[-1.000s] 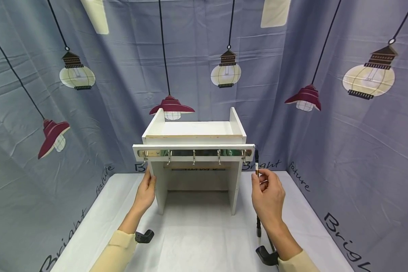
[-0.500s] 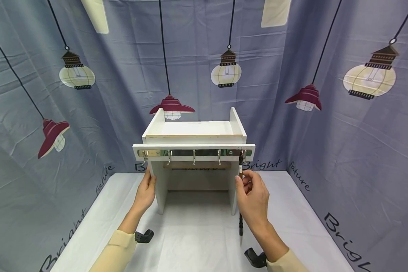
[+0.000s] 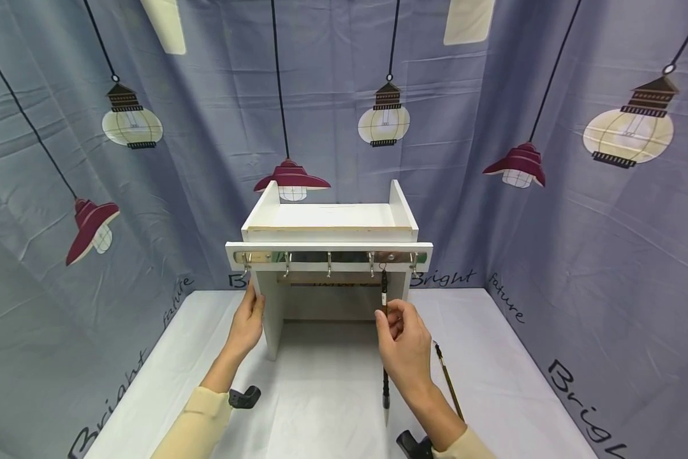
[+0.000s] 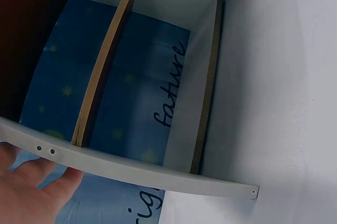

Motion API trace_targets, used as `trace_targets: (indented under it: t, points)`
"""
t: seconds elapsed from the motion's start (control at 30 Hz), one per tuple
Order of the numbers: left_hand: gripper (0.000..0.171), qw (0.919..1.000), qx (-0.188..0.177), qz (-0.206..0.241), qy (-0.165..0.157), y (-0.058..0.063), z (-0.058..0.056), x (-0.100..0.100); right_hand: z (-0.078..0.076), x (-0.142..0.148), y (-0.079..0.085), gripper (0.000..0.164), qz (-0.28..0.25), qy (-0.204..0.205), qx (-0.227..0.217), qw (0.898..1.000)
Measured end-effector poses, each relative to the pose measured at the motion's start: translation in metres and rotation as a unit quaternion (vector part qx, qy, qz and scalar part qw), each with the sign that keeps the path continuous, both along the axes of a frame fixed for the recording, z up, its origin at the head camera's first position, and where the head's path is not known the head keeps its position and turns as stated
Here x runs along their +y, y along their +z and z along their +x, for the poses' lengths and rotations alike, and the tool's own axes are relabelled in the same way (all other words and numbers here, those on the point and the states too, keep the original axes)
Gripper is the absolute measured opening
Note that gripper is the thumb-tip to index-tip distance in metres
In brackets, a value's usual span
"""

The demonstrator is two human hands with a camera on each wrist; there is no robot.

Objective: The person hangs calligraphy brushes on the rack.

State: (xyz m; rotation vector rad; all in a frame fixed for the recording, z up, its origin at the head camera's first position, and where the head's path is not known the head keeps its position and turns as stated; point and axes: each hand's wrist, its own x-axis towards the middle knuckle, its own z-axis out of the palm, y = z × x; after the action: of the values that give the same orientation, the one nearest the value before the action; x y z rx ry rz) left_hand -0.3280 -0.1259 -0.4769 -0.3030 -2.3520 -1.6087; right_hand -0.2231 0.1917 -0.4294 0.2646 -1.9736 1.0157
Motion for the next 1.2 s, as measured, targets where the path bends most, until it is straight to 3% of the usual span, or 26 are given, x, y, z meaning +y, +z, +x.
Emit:
trace_targets:
  t: [0.63, 0.9, 1.2]
  points:
    - [0.060, 0.9998, 0.003, -0.018, 0.004, -0.001, 0.001, 0.000, 0.000, -0.011, -0.022, 0.023, -0.018, 0.009, -0.058, 0.998]
    - [0.060, 0.9999, 0.008, -0.012, 0.003, 0.000, -0.001, 0.000, -0.007, -0.013, -0.025, 0.021, -0.015, 0.008, -0.039, 0.999]
    - [0.060, 0.9999, 0.009, -0.014, 0.003, 0.001, 0.000, 0.001, -0.019, -0.016, -0.032, 0.021, -0.024, -0.002, -0.066, 0.998]
